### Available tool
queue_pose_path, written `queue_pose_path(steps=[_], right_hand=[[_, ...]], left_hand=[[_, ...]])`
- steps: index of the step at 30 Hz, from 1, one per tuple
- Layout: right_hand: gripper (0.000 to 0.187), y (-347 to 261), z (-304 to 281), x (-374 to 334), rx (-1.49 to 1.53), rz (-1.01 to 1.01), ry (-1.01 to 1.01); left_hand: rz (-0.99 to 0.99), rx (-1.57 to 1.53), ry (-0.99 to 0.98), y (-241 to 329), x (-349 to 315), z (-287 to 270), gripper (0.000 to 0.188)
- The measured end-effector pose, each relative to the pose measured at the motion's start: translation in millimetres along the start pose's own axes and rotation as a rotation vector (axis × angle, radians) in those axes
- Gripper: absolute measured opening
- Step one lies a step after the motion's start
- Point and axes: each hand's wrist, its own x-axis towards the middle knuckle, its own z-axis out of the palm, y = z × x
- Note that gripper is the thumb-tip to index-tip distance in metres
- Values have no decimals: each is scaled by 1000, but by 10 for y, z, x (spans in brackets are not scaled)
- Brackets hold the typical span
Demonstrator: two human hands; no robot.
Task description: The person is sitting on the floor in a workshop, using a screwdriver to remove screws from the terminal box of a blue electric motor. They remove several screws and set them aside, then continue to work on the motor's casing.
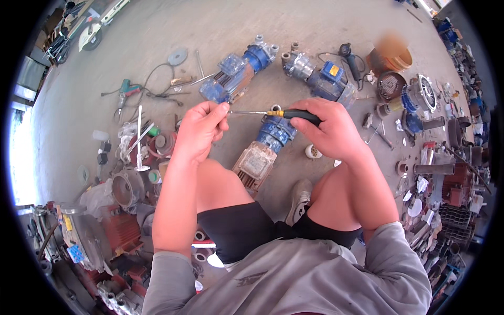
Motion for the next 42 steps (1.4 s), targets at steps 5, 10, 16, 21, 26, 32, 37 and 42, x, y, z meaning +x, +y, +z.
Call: queue_pose_path(steps=[5, 10, 16, 21, 26, 32, 37, 42], right_hand=[[24, 458, 286, 33, 131, 146, -87], [26, 761, 311, 230, 31, 242, -260], [26, 1152, 602, 343, -181, 202, -376], [22, 1338, 1126, 464, -354, 72, -541], [21, 1263, 1320, 493, -428, 70, -616], [19, 1145, 1434, 492, -499, 37, -676], [21, 1025, 1442, 481, -554, -12, -725], [20, 940, 1632, 381, -585, -228, -703]], left_hand=[[9, 98, 194, -454, 138, 41, 26], [129, 565, 339, -1149, 242, 32, 19], [113, 930, 162, -1722, 239, 12, 23], [76, 1106, 176, -2380, 308, -30, 35], [-19, 1254, 228, -2638, 321, 39, 39], [-141, 1359, 179, -2713, 385, -23, 42], [-166, 1425, 153, -2684, 387, 24, 44], [-99, 1420, 124, -2694, 337, 7, 37]])
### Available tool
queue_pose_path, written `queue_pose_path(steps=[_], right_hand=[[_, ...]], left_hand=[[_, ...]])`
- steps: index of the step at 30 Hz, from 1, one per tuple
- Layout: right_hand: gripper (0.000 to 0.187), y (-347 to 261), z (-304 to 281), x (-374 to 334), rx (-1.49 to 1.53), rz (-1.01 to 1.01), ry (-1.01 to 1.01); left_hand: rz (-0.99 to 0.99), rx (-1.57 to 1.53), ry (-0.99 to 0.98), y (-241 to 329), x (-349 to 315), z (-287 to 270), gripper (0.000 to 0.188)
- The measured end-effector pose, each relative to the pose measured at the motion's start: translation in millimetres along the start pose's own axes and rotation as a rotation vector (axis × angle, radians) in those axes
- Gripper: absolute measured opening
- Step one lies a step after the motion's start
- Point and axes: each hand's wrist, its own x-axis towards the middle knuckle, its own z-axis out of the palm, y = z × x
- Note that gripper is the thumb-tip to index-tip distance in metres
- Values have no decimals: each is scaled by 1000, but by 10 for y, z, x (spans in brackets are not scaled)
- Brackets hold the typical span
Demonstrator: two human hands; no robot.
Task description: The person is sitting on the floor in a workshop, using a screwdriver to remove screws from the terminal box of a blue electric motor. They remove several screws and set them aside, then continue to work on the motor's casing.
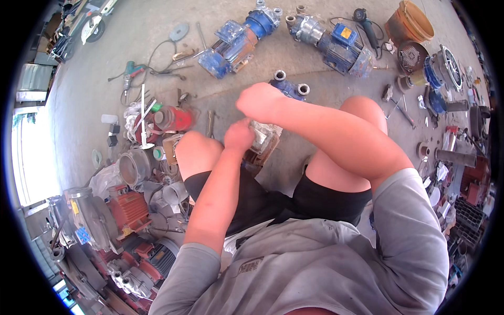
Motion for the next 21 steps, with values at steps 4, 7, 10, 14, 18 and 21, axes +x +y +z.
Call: queue_pose_path(steps=[4, 7, 10, 14, 18, 21], right_hand=[[19, -7, 34, 77, 16, -63, -10], [18, -98, 49, 123, 16, -101, -13], [17, -219, 70, 82, -64, -119, -19], [19, -387, 129, 71, 67, -7, -34], [20, -364, 48, 6, 127, -40, 20], [19, -286, 56, 166, 92, 19, -63]], left_hand=[[-43, 69, -50, 10, 50, -41, 32], [37, 28, 16, -369, 239, 201, 33], [97, -71, 64, -435, 405, 287, 35], [115, -154, 224, -458, 436, 381, 37], [-129, -213, 224, 97, 157, -90, 38], [-124, -144, 37, -250, 359, 93, 38]])
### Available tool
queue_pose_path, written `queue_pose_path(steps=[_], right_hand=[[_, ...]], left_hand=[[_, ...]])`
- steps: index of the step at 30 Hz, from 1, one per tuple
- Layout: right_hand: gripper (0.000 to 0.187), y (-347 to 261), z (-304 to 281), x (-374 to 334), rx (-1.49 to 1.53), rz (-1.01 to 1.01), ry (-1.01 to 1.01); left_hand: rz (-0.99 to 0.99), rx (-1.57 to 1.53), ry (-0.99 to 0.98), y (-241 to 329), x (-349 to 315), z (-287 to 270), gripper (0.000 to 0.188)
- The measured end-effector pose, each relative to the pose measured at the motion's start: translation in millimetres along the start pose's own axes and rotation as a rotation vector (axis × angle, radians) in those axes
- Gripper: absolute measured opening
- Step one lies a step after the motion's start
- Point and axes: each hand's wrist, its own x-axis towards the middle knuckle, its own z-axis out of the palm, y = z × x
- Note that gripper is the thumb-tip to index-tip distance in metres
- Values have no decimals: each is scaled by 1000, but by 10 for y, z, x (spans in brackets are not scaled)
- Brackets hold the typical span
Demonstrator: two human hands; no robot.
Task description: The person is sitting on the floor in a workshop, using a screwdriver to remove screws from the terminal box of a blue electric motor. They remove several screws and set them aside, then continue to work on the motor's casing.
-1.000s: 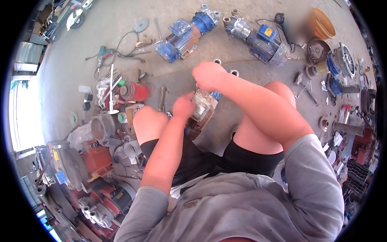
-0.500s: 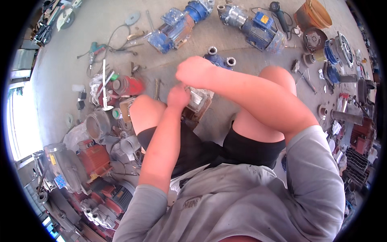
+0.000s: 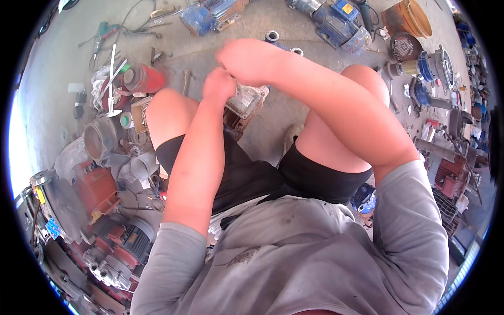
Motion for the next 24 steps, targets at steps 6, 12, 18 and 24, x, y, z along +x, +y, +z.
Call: queue_pose_path(steps=[6, 12, 18, 24], right_hand=[[25, -263, -170, -97, -204, 130, -25], [38, -233, -48, -42, -72, 253, 102], [36, -271, -116, -116, -11, 394, 39], [30, -6, -75, -256, 67, 56, 400]], left_hand=[[-19, -14, -19, -119, 104, 33, 45], [119, -112, 44, 53, 14, -95, 50], [340, -248, 155, 196, -140, -378, 33], [230, -480, 85, 232, -181, -477, 27]])
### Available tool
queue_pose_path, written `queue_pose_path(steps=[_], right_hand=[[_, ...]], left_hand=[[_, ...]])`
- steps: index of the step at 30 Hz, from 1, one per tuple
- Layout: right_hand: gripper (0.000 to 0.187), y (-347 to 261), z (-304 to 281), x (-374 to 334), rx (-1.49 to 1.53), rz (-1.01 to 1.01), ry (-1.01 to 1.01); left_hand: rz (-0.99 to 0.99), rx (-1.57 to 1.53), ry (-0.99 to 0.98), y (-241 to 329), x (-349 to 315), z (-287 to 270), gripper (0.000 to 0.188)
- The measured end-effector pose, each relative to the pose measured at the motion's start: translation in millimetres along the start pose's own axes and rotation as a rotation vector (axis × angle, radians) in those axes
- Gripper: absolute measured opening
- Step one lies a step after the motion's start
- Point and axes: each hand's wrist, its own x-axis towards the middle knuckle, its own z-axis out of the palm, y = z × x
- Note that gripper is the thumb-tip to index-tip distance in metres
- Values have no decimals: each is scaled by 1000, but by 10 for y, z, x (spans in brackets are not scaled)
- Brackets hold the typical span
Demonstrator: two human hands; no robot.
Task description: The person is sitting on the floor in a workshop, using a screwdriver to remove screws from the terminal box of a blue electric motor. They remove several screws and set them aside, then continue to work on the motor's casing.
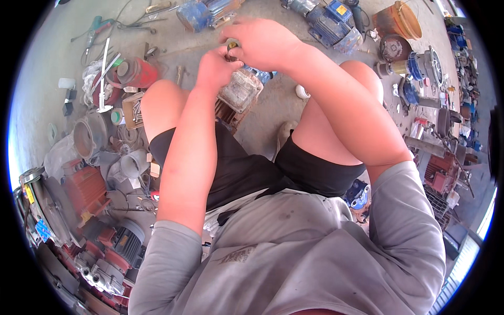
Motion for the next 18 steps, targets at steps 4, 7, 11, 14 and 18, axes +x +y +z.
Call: queue_pose_path(steps=[4, 7, 11, 14, 18], right_hand=[[25, 43, 0, 84, -37, -16, -67], [23, -131, -92, 155, -148, 71, -160], [23, -177, -18, 151, -268, 145, -136], [27, -221, 48, 154, -226, 195, -121], [36, -230, 9, 25, -144, 118, -107]], left_hand=[[17, 14, -31, -129, 87, 44, 27], [32, -16, -21, -278, 142, 51, 27], [137, -25, -9, -107, 81, 14, 28], [262, 54, 70, 3, 33, -5, 28], [191, 35, 17, -99, 77, -75, 27]])
